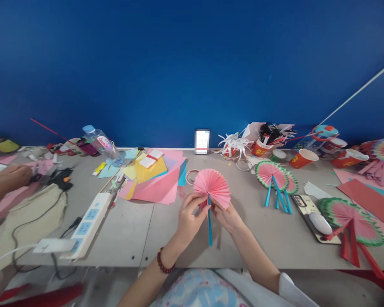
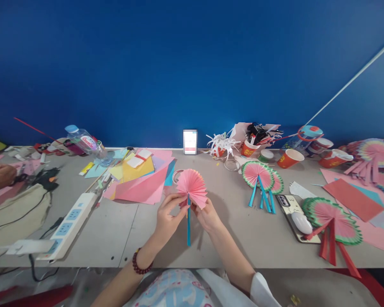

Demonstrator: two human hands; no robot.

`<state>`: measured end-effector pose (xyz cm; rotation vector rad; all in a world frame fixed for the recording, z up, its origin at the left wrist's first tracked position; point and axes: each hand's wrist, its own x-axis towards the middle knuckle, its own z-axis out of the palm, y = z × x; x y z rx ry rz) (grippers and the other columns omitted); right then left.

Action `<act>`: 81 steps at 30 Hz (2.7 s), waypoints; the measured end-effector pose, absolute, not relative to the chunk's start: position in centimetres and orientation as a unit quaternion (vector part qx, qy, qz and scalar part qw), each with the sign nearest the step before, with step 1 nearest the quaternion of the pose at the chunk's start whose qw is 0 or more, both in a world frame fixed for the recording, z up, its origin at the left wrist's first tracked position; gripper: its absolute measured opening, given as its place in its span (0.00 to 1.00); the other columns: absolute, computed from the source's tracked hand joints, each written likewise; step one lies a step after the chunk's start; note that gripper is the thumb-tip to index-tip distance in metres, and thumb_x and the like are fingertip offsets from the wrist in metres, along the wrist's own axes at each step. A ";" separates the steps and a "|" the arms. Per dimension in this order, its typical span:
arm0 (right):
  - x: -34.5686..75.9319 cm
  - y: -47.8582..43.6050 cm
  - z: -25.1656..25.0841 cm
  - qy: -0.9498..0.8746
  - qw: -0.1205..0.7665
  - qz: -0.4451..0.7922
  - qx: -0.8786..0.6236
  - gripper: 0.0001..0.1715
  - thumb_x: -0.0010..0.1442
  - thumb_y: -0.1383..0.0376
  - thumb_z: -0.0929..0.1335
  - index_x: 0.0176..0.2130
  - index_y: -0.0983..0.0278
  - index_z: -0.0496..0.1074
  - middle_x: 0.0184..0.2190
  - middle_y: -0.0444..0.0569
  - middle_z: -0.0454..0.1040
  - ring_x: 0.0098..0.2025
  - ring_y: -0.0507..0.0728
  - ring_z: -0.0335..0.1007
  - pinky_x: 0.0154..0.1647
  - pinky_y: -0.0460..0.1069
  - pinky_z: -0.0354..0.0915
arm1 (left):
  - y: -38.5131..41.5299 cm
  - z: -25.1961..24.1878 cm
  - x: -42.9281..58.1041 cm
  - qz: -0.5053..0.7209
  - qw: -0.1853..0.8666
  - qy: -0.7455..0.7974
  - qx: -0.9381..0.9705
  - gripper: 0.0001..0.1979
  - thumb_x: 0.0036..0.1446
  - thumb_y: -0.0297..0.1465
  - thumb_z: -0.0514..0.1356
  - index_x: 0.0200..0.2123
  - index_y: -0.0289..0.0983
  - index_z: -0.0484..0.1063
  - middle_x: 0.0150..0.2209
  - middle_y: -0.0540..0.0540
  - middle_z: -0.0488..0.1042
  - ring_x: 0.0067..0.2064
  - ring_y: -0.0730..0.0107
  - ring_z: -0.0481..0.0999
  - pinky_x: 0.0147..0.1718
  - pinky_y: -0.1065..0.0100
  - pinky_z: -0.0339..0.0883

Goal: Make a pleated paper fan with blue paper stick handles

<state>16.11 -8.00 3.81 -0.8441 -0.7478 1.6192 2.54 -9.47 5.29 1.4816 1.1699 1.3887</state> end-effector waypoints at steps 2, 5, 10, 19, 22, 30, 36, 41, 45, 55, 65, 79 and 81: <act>15.9 -8.0 4.0 -0.312 0.549 0.686 -0.361 0.18 0.44 0.57 0.75 0.36 0.61 0.75 0.37 0.50 0.78 0.39 0.58 0.73 0.36 0.50 0.69 | -9.5 5.1 2.6 0.545 0.393 0.458 0.582 0.12 0.49 0.32 0.65 0.39 0.44 0.79 0.40 0.43 0.73 0.45 0.57 0.70 0.49 0.58 0.63; 15.6 -7.9 3.9 -0.294 0.563 0.674 -0.378 0.16 0.43 0.59 0.75 0.34 0.62 0.75 0.33 0.49 0.78 0.35 0.57 0.73 0.33 0.49 0.68 | -9.4 4.8 2.7 0.540 0.384 0.461 0.590 0.11 0.50 0.32 0.64 0.39 0.44 0.79 0.39 0.42 0.73 0.45 0.57 0.70 0.48 0.59 0.64; 15.2 -7.5 3.0 -0.293 0.609 0.611 -0.413 0.11 0.41 0.60 0.74 0.25 0.62 0.73 0.22 0.45 0.75 0.25 0.53 0.68 0.28 0.47 0.65 | -9.6 4.6 3.0 0.532 0.379 0.467 0.596 0.15 0.50 0.32 0.64 0.43 0.44 0.77 0.40 0.43 0.72 0.44 0.59 0.69 0.47 0.60 0.63; 14.9 -7.0 3.3 -0.282 0.652 0.570 -0.414 0.08 0.41 0.62 0.71 0.25 0.62 0.71 0.22 0.45 0.73 0.22 0.52 0.65 0.24 0.46 0.62 | -9.4 3.3 3.7 0.548 0.482 0.509 0.456 0.08 0.45 0.33 0.66 0.30 0.38 0.72 0.26 0.50 0.70 0.28 0.71 0.67 0.29 0.71 0.60; 14.8 -6.9 2.7 -0.241 0.665 0.584 -0.398 0.08 0.40 0.64 0.72 0.26 0.61 0.71 0.23 0.44 0.73 0.24 0.52 0.66 0.27 0.47 0.63 | -8.9 2.8 3.4 0.533 0.564 0.504 0.379 0.11 0.42 0.35 0.68 0.28 0.37 0.71 0.26 0.50 0.73 0.28 0.70 0.71 0.29 0.70 0.63; 13.9 -7.2 1.7 -0.238 0.640 0.601 -0.414 0.10 0.40 0.65 0.74 0.26 0.62 0.71 0.22 0.43 0.72 0.24 0.52 0.66 0.30 0.49 0.64 | -8.2 2.2 2.9 0.541 0.586 0.490 0.350 0.11 0.41 0.35 0.68 0.26 0.36 0.72 0.25 0.49 0.75 0.29 0.67 0.75 0.33 0.67 0.66; 13.8 -7.8 2.0 -0.293 0.625 0.589 -0.420 0.11 0.42 0.62 0.75 0.22 0.63 0.69 0.20 0.43 0.69 0.26 0.53 0.65 0.31 0.49 0.63 | -8.4 2.4 2.7 0.531 0.467 0.519 0.479 0.06 0.47 0.33 0.64 0.27 0.38 0.72 0.28 0.47 0.74 0.32 0.66 0.73 0.32 0.67 0.64; 13.7 -7.8 2.1 -0.309 0.611 0.611 -0.398 0.13 0.41 0.60 0.75 0.23 0.63 0.71 0.21 0.45 0.71 0.29 0.57 0.68 0.32 0.51 0.65 | -8.8 3.1 2.6 0.520 0.330 0.529 0.584 0.01 0.51 0.30 0.61 0.30 0.38 0.72 0.29 0.48 0.72 0.33 0.69 0.70 0.33 0.69 0.63; 13.8 -8.0 2.4 -0.330 0.608 0.616 -0.378 0.12 0.45 0.59 0.74 0.25 0.62 0.70 0.22 0.45 0.72 0.32 0.57 0.69 0.35 0.51 0.66 | -8.9 3.2 2.6 0.521 0.295 0.524 0.606 0.02 0.54 0.28 0.59 0.30 0.38 0.71 0.29 0.49 0.72 0.31 0.71 0.70 0.33 0.69 0.64; 13.8 -8.0 2.4 -0.302 0.598 0.654 -0.351 0.11 0.47 0.60 0.74 0.28 0.62 0.71 0.28 0.44 0.73 0.35 0.55 0.70 0.42 0.51 0.67 | -8.5 3.6 2.4 0.539 0.311 0.520 0.585 0.03 0.53 0.30 0.60 0.29 0.37 0.73 0.29 0.48 0.74 0.31 0.70 0.72 0.32 0.69 0.66; 15.8 -7.9 1.1 -0.377 0.628 0.514 -0.447 0.14 0.45 0.58 0.73 0.32 0.63 0.74 0.27 0.48 0.77 0.29 0.55 0.70 0.33 0.50 0.66 | -8.9 3.2 3.1 0.492 0.373 0.503 0.604 0.13 0.52 0.24 0.58 0.42 0.39 0.70 0.35 0.47 0.74 0.37 0.69 0.73 0.38 0.68 0.66; 25.3 -2.2 3.5 -0.743 0.374 0.007 -0.555 0.15 0.64 0.64 0.59 0.36 0.63 0.73 0.35 0.54 0.75 0.39 0.60 0.67 0.42 0.54 0.63 | -3.5 2.9 -0.6 0.268 0.174 0.492 0.810 0.11 0.58 0.30 0.55 0.44 0.40 0.69 0.43 0.44 0.72 0.46 0.60 0.70 0.43 0.61 0.66; 25.7 -0.9 2.1 -0.745 0.347 0.003 -0.570 0.16 0.64 0.64 0.58 0.36 0.64 0.73 0.35 0.54 0.74 0.39 0.60 0.67 0.41 0.54 0.63 | -2.7 2.3 -0.4 0.247 0.107 0.491 0.829 0.11 0.58 0.28 0.54 0.45 0.38 0.68 0.45 0.43 0.71 0.47 0.59 0.69 0.43 0.60 0.65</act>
